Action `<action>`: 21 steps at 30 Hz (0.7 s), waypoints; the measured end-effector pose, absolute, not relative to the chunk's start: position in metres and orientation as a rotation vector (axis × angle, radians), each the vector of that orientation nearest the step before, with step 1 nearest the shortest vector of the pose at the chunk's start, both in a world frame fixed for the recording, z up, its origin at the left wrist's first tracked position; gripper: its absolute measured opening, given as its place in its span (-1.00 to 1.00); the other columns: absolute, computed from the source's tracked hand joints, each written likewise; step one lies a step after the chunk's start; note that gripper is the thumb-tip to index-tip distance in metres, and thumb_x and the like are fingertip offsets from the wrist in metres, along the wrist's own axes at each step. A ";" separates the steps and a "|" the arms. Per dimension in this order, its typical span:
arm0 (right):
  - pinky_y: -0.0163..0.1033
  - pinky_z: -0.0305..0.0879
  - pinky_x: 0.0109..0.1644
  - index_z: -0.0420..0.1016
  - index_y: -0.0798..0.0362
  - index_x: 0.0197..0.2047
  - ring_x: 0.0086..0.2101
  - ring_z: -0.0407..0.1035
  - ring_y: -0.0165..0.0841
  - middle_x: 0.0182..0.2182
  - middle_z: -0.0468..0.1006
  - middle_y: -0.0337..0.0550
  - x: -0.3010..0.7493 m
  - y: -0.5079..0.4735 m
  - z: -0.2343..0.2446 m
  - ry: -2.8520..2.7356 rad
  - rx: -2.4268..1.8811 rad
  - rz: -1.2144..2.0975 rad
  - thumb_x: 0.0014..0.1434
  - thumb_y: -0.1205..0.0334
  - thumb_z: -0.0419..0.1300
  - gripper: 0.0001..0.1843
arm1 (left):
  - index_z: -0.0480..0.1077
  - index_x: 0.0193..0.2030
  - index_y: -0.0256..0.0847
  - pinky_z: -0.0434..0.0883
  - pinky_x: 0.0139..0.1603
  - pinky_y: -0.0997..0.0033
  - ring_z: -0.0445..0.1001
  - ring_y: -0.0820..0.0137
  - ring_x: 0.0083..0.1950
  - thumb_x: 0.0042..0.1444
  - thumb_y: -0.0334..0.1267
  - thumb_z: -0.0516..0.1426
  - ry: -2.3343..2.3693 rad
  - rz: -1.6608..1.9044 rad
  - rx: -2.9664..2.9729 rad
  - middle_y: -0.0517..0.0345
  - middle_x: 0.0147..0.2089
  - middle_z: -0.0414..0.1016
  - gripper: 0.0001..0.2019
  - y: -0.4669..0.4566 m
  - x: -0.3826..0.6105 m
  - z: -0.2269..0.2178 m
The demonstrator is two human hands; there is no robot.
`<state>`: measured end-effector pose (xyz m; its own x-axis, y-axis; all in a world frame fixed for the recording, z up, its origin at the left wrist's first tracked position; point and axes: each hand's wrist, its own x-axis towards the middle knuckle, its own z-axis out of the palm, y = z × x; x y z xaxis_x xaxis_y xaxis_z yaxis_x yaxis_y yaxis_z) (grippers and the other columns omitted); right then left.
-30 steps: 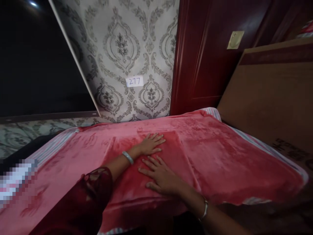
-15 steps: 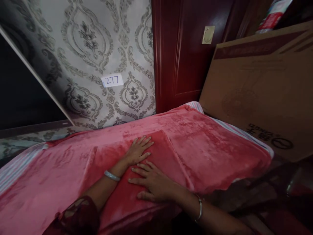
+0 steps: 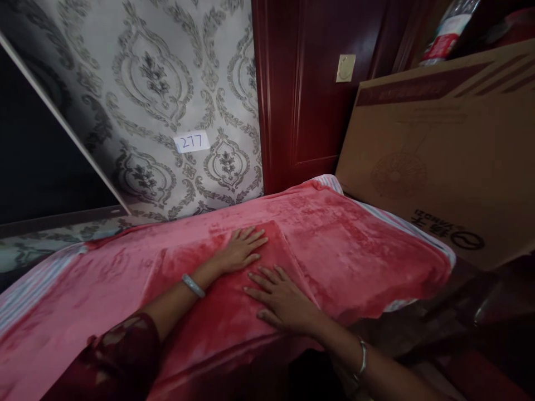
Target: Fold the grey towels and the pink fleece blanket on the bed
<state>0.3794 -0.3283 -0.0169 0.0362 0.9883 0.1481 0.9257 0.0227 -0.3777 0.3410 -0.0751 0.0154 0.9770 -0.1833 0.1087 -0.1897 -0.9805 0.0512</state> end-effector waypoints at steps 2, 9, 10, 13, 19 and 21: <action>0.26 -0.34 0.49 0.12 -0.23 0.48 0.46 -0.20 -0.09 0.48 0.06 -0.16 0.379 -0.327 -0.018 -1.930 -1.944 0.226 0.42 -0.18 -0.02 -0.36 | -0.01 0.52 0.18 -0.18 0.51 -0.28 -0.16 0.11 0.60 0.40 0.06 -0.05 -0.425 0.103 3.042 0.15 0.58 -0.01 -0.42 -0.083 0.359 0.019; 0.22 -0.32 0.50 0.12 -0.25 0.48 0.46 -0.21 -0.13 0.48 0.05 -0.20 0.382 -0.327 -0.016 -1.887 -1.930 0.295 0.40 -0.22 0.00 -0.34 | 0.06 0.52 0.07 -0.15 0.53 -0.19 -0.13 0.12 0.59 0.37 0.15 -0.06 -0.426 0.069 2.959 0.10 0.56 0.03 -0.37 -0.091 0.396 0.004; 0.22 -0.34 0.50 0.12 -0.25 0.49 0.46 -0.21 -0.13 0.48 0.05 -0.20 0.383 -0.328 -0.016 -1.876 -1.918 0.322 0.40 -0.22 -0.01 -0.33 | 0.06 0.52 0.05 -0.13 0.54 -0.17 -0.12 0.13 0.59 0.37 0.17 -0.07 -0.401 0.073 2.946 0.10 0.56 0.02 -0.36 -0.090 0.395 0.001; 0.24 -0.39 0.50 0.10 -0.27 0.49 0.47 -0.22 -0.10 0.49 0.03 -0.20 0.384 -0.328 -0.018 -1.849 -1.880 0.386 0.39 -0.22 0.02 -0.32 | 0.04 0.52 0.05 -0.12 0.55 -0.12 -0.11 0.15 0.59 0.35 0.21 -0.07 -0.381 0.056 2.907 0.11 0.57 0.00 -0.33 -0.087 0.393 -0.003; 0.23 -0.38 0.51 0.10 -0.29 0.49 0.47 -0.25 -0.12 0.49 0.03 -0.23 0.384 -0.328 -0.024 -1.839 -1.902 0.384 0.40 -0.22 0.01 -0.33 | -0.01 0.54 0.05 -0.13 0.56 -0.05 -0.13 0.17 0.59 0.35 0.23 -0.06 -0.379 0.038 2.870 0.11 0.60 -0.11 -0.30 -0.088 0.391 -0.001; 0.24 -0.36 0.50 0.11 -0.28 0.48 0.47 -0.24 -0.10 0.49 0.04 -0.22 0.383 -0.328 -0.024 -1.849 -1.924 0.366 0.39 -0.21 0.02 -0.34 | 0.01 0.54 0.02 -0.13 0.56 -0.04 -0.12 0.18 0.59 0.35 0.22 -0.06 -0.374 0.055 2.879 0.08 0.59 -0.09 -0.30 -0.089 0.390 0.000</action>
<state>0.3832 -0.3284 -0.0242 0.0687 0.9912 0.1129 0.8733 -0.0051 -0.4871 0.3903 -0.0893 -0.0001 0.9665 -0.2475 0.0678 -0.2566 -0.9390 0.2291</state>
